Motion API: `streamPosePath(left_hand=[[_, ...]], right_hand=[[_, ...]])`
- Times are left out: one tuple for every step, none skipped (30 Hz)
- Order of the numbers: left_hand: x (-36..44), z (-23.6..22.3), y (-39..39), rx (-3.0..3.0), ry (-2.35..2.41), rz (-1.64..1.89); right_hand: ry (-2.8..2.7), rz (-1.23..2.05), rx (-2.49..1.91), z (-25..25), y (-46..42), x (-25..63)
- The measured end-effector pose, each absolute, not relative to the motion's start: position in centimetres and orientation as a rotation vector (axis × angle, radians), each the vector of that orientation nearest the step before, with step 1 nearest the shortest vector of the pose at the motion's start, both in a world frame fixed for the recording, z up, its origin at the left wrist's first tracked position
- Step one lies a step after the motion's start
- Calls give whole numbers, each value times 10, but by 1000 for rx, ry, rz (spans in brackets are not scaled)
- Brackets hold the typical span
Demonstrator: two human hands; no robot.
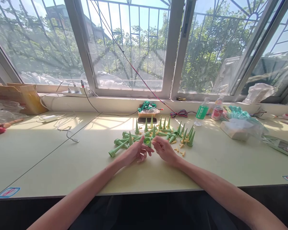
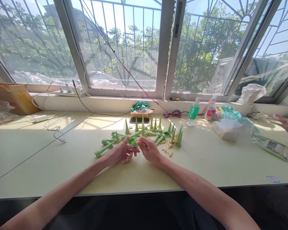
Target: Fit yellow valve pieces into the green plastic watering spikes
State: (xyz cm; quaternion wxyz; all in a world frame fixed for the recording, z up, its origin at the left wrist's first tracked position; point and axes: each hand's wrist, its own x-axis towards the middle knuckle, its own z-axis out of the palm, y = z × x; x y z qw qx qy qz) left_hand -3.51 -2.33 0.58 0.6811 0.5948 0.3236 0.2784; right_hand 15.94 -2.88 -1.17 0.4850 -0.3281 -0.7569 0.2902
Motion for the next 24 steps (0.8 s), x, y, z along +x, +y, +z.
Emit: streamPosePath(left_hand=[[-35, 6, -23, 1344, 729, 629], [-35, 5, -23, 1357, 731, 640], [-35, 5, -23, 1377, 733, 662], [-36, 5, -23, 1403, 736, 686], [-36, 6, -23, 1436, 742, 708], [-36, 6, -23, 1471, 749, 725], [-37, 6, -24, 1508, 759, 740], [-37, 6, -24, 1545, 771, 750], [-38, 7, -24, 1584, 779, 759], [-38, 7, -24, 1625, 784, 771], [-39, 8, -24, 1670, 788, 783], [-39, 8, -25, 1717, 790, 789], [-40, 9, -25, 1762, 790, 793], [-40, 10, -26, 1802, 790, 795], [-40, 11, -27, 1837, 793, 795], [-39, 12, -27, 1869, 798, 796], [-39, 12, -28, 1899, 805, 802], [-38, 12, -28, 1931, 813, 818], [-38, 11, -27, 1964, 825, 845], [-37, 10, -27, 1998, 838, 881], [-37, 8, -26, 2031, 853, 922], [-36, 6, -25, 2062, 870, 962], [-36, 4, -25, 2095, 885, 995], [-35, 3, -24, 2129, 899, 1018]], right_hand=[[-1839, 710, -811, -12, -29, 159], [-1835, 714, -826, -11, -29, 159], [-1830, 718, -842, -11, -29, 159], [-1827, 724, -855, -11, -29, 159], [-1827, 732, -862, -11, -29, 159], [-1828, 740, -865, -12, -29, 159], [-1830, 746, -866, -12, -28, 158], [-1833, 751, -865, -13, -27, 158], [-1836, 753, -863, -14, -26, 159], [-1839, 752, -861, -14, -26, 159], [-1843, 752, -859, -15, -25, 159], [-1846, 751, -859, -15, -25, 159], [-1851, 749, -860, -15, -25, 159], [-1857, 748, -863, -14, -26, 159], [-1862, 744, -868, -14, -26, 159], [-1865, 739, -872, -13, -26, 159], [-1869, 734, -876, -12, -27, 159], [-1872, 728, -879, -12, -27, 159], [-1877, 719, -882, -12, -27, 159], [-1882, 708, -885, -12, -26, 159], [-1889, 694, -887, -12, -26, 159], [-1897, 679, -889, -12, -25, 159], [-1904, 664, -891, -12, -25, 160], [-1910, 651, -893, -12, -24, 160]])
